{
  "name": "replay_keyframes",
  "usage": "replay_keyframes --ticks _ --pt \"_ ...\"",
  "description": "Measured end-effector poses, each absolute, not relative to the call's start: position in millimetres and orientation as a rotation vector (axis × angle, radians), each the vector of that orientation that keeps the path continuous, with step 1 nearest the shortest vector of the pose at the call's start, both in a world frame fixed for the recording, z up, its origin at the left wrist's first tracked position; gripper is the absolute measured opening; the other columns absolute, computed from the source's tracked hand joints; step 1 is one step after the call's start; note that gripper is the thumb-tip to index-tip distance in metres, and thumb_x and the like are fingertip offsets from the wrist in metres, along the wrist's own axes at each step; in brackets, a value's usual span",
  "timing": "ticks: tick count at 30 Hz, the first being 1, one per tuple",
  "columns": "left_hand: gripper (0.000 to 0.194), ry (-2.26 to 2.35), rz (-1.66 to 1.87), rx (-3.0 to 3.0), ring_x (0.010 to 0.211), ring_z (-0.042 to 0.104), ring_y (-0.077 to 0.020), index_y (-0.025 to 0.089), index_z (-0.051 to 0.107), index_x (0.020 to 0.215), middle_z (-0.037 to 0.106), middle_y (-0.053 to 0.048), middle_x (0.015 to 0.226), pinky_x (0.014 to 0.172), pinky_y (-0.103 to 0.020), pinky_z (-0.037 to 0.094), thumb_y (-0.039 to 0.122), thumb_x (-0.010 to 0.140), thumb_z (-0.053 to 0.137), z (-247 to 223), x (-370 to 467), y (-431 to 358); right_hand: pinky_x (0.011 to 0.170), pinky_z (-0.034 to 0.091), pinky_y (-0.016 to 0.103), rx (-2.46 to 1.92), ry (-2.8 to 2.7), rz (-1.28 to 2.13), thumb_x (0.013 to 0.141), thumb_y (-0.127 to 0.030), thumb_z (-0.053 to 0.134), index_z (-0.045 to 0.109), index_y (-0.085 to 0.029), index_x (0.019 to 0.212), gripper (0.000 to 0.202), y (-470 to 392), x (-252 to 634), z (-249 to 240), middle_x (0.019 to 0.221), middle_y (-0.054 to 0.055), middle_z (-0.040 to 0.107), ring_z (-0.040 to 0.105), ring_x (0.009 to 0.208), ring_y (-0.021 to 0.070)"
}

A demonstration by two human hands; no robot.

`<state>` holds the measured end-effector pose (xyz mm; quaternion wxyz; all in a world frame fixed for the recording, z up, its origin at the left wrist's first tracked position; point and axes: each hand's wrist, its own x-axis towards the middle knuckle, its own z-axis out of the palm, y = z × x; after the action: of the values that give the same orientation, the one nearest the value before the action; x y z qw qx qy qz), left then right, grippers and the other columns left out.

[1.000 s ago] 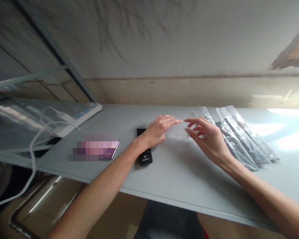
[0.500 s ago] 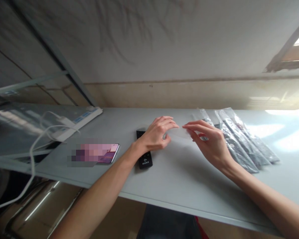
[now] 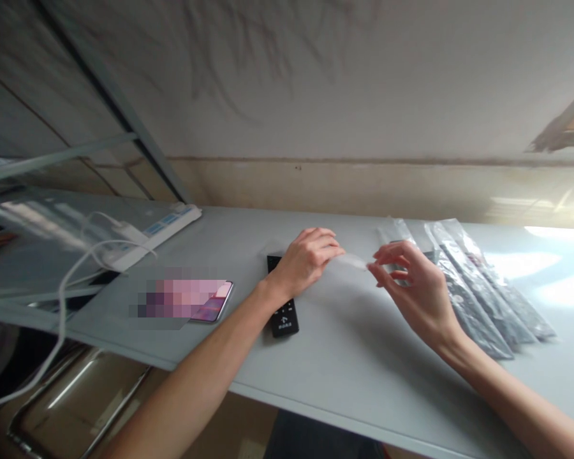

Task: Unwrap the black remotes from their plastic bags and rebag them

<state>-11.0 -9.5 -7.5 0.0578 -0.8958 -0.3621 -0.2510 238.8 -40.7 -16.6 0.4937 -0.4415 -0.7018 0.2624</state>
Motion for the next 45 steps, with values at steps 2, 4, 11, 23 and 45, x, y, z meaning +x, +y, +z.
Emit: replay_keyframes --ticks 2,4,11,23,45 --pt "0.041 -1.067 -0.728 -2.699 0.136 0.064 -0.0232 0.017 0.075 0.123 0.08 -0.008 0.124 0.117 -0.044 0.05 -0.007 0.097 0.053 -9.9 -13.5 -7.7 0.06 0.063 0.03 -1.054 -1.787 0.543 0.098 -0.038 0.079 0.073 -0.025 0.096 0.015 -41.5 238.5 -13.4 0.101 0.005 0.069 0.069 0.078 0.017" --pt "0.049 -1.052 -0.69 -2.683 0.139 0.063 -0.0221 0.016 0.072 0.132 0.078 -0.01 0.13 0.119 -0.044 0.05 -0.009 0.095 0.051 -11.1 -14.9 -6.9 0.061 0.061 0.03 -1.005 -1.889 0.425 0.1 -0.032 0.076 0.077 -0.026 0.095 0.007 -42.8 237.9 -10.5 0.099 0.005 0.072 0.069 0.077 0.0174" --pt "0.06 -1.015 -0.66 -2.743 0.134 0.066 -0.0215 0.015 0.063 0.143 0.076 -0.011 0.134 0.116 -0.041 0.053 -0.012 0.092 0.05 -9.4 -14.8 -7.0 0.071 0.061 0.037 -0.94 -2.063 0.24 0.102 -0.019 0.072 0.079 -0.035 0.126 0.03 -45.3 237.8 -13.2 0.115 0.006 0.077 0.077 0.088 0.0224" --pt "0.037 -1.085 -0.625 -2.776 0.116 0.067 -0.0241 0.015 0.071 0.125 0.079 -0.01 0.114 0.103 -0.039 0.054 0.0 0.098 0.051 -8.0 -14.8 -8.9 0.062 0.056 0.03 -0.911 -2.142 0.221 0.105 -0.018 0.065 0.065 -0.048 0.152 0.057 -60.6 231.2 -1.3 0.082 0.001 0.063 0.061 0.061 0.0153" --pt "0.043 -0.985 -0.637 -2.706 0.109 0.069 -0.0231 0.015 0.072 0.124 0.078 -0.01 0.109 0.101 -0.037 0.054 -0.004 0.092 0.051 -3.7 -15.7 -8.3 0.046 0.046 0.026 -0.918 -2.312 0.04 0.106 -0.018 0.055 0.081 -0.017 0.127 0.033 -58.7 231.1 -10.5 0.079 0.006 0.081 0.063 0.045 0.0134"
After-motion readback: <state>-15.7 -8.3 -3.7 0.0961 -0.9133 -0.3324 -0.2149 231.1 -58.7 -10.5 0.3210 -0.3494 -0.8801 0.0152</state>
